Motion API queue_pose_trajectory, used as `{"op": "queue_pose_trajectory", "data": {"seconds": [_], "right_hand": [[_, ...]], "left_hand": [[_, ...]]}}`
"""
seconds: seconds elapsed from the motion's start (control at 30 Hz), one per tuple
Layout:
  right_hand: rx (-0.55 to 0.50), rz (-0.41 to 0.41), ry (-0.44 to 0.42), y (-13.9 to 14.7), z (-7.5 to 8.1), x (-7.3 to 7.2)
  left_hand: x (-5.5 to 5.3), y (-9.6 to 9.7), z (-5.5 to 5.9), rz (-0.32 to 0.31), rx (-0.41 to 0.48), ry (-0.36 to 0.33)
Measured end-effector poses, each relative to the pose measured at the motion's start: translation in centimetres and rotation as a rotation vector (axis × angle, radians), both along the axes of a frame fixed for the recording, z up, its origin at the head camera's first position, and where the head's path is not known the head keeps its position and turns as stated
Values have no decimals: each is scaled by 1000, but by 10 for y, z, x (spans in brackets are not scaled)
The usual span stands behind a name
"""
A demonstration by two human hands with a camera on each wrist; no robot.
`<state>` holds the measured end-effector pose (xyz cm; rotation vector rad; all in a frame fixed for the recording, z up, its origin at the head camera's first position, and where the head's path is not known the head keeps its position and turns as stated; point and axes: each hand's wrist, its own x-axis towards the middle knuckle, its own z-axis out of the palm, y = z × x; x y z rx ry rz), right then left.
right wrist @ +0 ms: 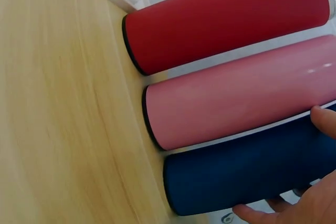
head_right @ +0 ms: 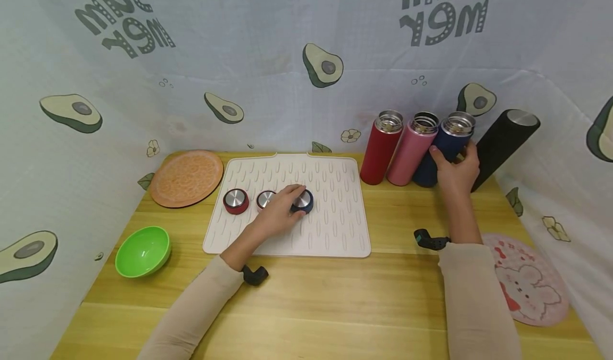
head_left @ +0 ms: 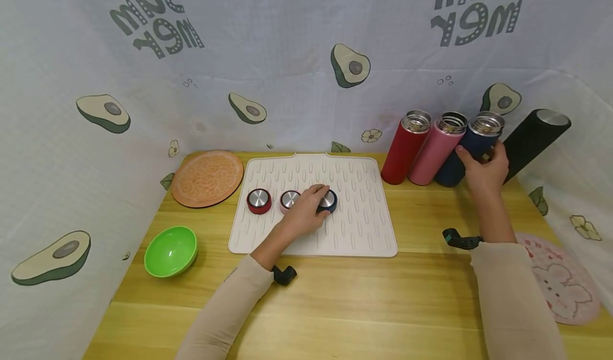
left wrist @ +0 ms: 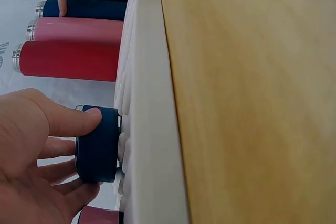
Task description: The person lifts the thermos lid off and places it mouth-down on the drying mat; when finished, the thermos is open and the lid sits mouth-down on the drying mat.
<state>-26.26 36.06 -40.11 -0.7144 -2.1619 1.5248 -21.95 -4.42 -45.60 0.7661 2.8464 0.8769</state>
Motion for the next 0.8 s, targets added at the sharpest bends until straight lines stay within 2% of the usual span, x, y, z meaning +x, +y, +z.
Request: {"op": "queue_pose_trajectory", "data": {"seconds": [0.3, 0.5, 0.7, 0.8], "right_hand": [[74, 28, -42, 8, -3, -3], [107, 36, -77, 10, 2, 6], [236, -15, 10, 13, 4, 16], [266, -27, 66, 18, 4, 20]], "left_hand": [[1, 1, 0, 10, -40, 6], [1, -2, 0, -13, -17, 12], [2, -5, -1, -21, 7, 30], [3, -4, -2, -23, 9, 36]]}}
